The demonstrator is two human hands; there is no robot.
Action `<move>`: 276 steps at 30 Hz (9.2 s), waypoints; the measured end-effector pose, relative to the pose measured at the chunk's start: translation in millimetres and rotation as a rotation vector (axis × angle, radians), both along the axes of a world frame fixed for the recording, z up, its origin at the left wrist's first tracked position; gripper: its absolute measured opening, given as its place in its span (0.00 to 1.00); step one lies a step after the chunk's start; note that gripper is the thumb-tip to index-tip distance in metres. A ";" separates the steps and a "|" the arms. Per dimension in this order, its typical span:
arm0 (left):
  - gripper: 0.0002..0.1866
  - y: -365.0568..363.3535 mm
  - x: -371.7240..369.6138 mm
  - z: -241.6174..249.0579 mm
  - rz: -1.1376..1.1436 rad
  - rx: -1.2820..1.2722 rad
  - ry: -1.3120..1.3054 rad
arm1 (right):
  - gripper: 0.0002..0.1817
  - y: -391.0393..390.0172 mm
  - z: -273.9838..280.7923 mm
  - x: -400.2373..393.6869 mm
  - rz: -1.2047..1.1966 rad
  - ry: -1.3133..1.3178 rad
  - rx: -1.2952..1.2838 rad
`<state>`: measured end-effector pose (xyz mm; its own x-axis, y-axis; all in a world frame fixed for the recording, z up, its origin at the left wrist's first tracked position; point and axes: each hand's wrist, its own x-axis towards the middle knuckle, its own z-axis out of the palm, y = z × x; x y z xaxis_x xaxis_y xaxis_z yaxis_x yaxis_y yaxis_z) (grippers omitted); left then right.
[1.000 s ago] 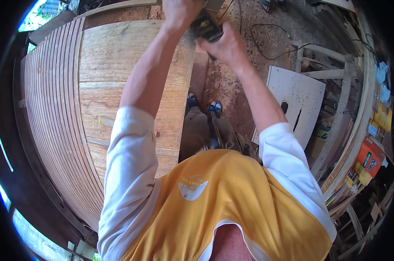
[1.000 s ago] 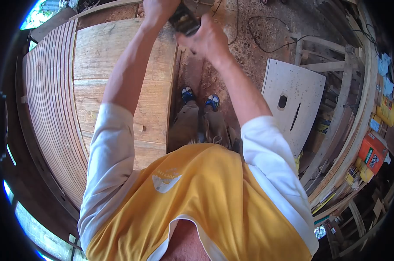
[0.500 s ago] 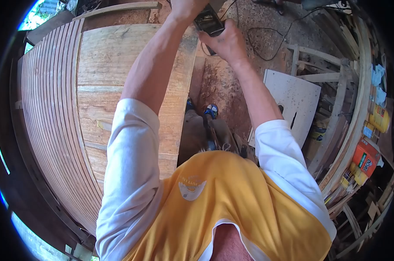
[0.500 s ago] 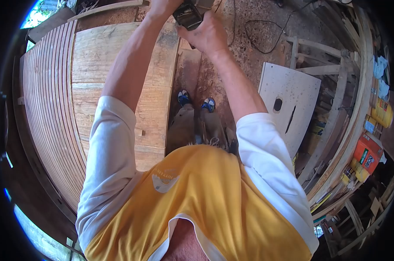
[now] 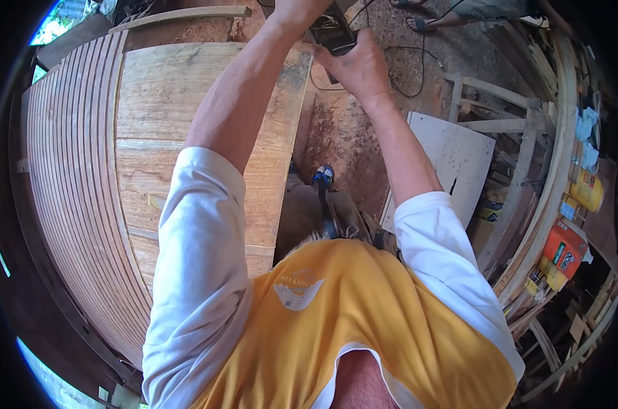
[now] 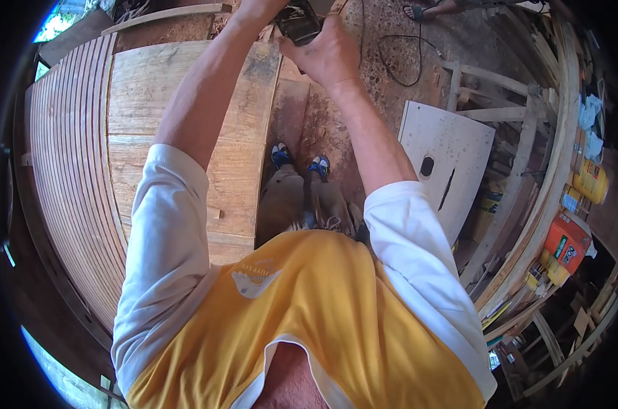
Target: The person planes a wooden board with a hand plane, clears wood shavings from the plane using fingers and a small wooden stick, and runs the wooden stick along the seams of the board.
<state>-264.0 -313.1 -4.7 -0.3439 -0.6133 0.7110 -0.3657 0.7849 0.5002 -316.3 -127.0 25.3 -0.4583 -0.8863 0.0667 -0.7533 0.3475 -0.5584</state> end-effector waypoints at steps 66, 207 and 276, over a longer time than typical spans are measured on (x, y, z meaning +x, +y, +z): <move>0.27 381.8 195.9 14.0 0.496 0.465 -0.642 | 0.35 -92.3 67.0 64.3 0.995 -0.387 0.268; 0.28 688.0 360.8 0.9 1.989 0.475 1.509 | 0.34 281.3 5.1 477.3 2.906 0.048 -0.077; 0.27 830.8 492.8 -15.1 2.225 0.446 1.340 | 0.34 425.7 -10.0 588.6 2.847 -0.054 -0.246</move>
<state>228.8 517.6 -19.8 0.7999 0.5571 -0.2233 0.3632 -0.1532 0.9190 272.3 298.8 15.4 0.6659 0.7203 0.1942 0.7134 -0.5387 -0.4482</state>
